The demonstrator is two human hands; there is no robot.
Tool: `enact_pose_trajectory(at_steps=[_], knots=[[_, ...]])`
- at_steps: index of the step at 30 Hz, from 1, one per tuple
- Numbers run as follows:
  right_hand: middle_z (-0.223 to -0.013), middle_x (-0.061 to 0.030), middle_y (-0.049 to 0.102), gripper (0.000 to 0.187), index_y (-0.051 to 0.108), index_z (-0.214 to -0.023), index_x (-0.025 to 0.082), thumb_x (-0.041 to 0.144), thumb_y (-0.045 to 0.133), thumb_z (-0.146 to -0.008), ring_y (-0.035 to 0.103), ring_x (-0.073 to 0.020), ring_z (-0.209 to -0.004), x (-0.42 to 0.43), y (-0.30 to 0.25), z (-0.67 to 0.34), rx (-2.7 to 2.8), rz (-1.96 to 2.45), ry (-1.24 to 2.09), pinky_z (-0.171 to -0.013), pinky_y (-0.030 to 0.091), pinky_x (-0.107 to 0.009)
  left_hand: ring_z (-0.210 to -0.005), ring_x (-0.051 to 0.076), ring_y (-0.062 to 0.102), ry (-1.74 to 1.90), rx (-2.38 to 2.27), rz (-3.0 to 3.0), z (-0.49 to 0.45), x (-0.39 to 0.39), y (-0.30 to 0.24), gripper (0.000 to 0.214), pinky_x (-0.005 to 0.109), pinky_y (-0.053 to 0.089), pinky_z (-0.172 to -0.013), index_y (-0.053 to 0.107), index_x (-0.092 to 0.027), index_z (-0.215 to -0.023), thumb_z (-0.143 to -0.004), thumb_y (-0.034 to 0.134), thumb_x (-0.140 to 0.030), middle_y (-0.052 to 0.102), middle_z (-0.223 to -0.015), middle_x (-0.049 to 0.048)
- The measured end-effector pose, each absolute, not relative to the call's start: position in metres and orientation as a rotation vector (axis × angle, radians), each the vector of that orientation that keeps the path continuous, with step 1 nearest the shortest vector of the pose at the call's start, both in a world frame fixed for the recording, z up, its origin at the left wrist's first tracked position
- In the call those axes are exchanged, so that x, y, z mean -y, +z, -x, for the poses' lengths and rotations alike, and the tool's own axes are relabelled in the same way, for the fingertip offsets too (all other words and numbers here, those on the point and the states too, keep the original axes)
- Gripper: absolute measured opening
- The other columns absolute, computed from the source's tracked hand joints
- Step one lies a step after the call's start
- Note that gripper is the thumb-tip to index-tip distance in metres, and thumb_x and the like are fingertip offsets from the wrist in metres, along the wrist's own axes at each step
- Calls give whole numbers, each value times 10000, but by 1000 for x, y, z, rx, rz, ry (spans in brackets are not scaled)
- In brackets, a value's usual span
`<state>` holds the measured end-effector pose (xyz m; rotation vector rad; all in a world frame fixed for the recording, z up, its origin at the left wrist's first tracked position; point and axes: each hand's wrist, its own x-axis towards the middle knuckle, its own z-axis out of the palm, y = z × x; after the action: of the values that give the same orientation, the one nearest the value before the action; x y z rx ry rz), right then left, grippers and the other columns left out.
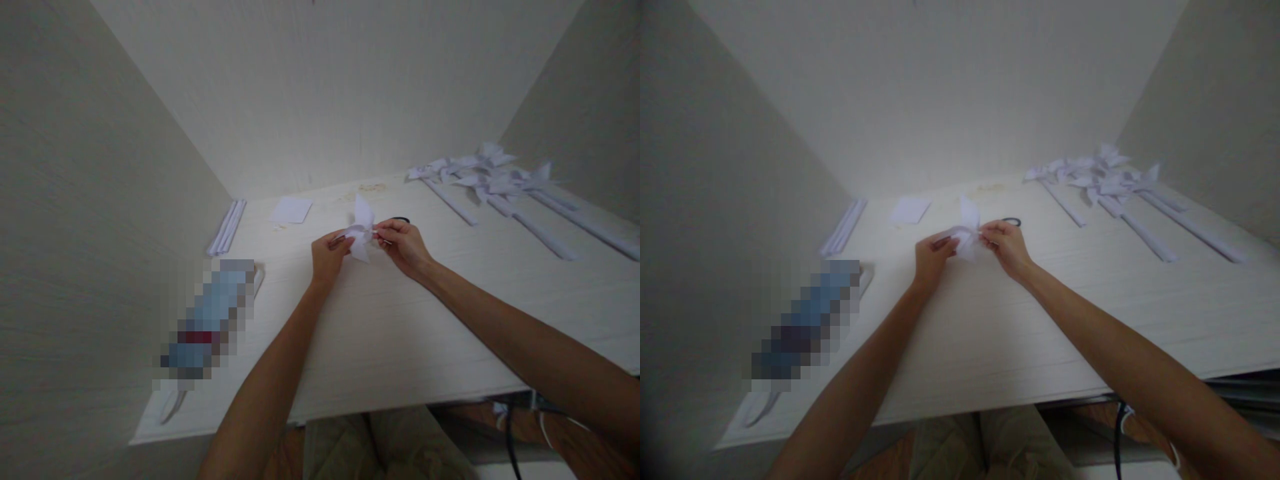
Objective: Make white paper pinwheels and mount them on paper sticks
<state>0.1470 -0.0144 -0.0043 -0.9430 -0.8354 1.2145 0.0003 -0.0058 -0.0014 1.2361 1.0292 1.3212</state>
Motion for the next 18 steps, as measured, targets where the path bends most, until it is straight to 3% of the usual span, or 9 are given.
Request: enact_pose_trajectory(at_steps=[18], knots=[[-643, -12, 608, 89, 638, -689, 170, 239, 591, -657, 536, -124, -594, 16, -14, -151, 1353, 1145, 700, -603, 411, -274, -599, 105, 601, 1323, -1059, -1265, 0, 7, 1, 193, 225, 502, -564, 685, -134, -772, -586, 657, -181, 671, -662, 5]])
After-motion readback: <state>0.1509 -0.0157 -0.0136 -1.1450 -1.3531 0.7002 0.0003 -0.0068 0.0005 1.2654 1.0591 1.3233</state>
